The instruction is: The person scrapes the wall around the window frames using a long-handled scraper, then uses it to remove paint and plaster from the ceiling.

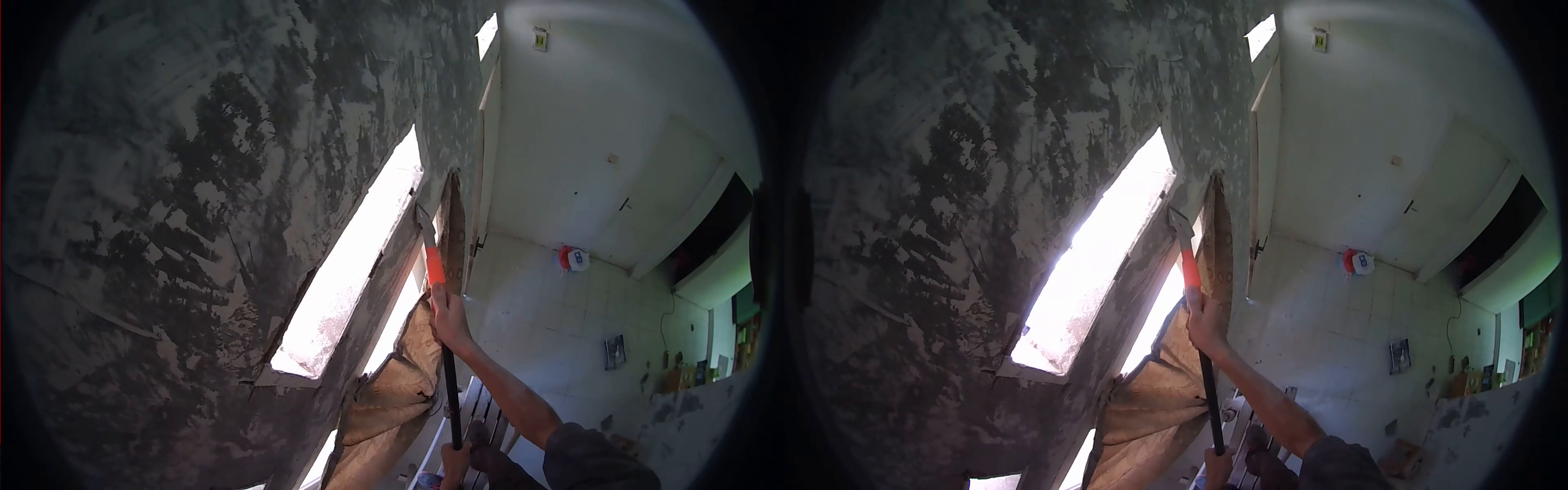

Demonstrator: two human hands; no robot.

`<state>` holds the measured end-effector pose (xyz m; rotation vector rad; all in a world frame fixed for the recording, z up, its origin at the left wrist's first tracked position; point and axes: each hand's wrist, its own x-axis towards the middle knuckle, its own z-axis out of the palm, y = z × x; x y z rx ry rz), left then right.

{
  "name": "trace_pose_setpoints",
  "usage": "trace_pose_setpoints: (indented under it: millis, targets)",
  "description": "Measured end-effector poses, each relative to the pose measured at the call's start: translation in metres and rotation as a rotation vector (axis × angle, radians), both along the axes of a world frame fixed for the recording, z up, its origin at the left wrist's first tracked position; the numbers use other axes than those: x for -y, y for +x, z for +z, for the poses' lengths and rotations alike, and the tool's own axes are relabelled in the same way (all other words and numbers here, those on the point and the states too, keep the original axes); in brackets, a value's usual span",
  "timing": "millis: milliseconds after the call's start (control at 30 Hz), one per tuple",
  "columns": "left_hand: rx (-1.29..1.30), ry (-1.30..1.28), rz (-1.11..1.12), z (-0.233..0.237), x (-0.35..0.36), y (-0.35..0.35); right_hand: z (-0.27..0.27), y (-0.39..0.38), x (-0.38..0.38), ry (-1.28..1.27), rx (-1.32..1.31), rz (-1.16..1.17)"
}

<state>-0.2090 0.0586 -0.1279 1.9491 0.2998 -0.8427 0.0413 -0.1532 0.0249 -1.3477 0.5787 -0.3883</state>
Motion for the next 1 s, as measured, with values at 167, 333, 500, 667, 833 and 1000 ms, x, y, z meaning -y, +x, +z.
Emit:
trace_pose_setpoints:
  millis: [167,333,500,667,833,1000]
  targets:
    - [0.229,0.204,0.109,-0.010,-0.019,-0.044,0.002,-0.020,-0.026,0.136,-0.036,0.011]
    - [0.071,0.014,-0.093,0.041,-0.008,0.038,-0.004,0.034,0.016,-0.104,0.106,-0.170]
    - [0.110,-0.100,-0.031,0.066,0.031,0.041,0.052,0.031,0.047,0.057,0.004,-0.020]
    - [-0.052,0.022,0.041,0.072,0.011,-0.029,0.030,-0.015,0.007,0.194,-0.032,0.041]
    - [-0.136,-0.057,0.135,0.061,-0.011,-0.029,0.025,-0.010,-0.007,0.076,-0.013,0.005]
    - [0.051,-0.007,0.014,0.071,-0.001,-0.024,0.034,-0.009,0.009,0.134,-0.056,-0.020]
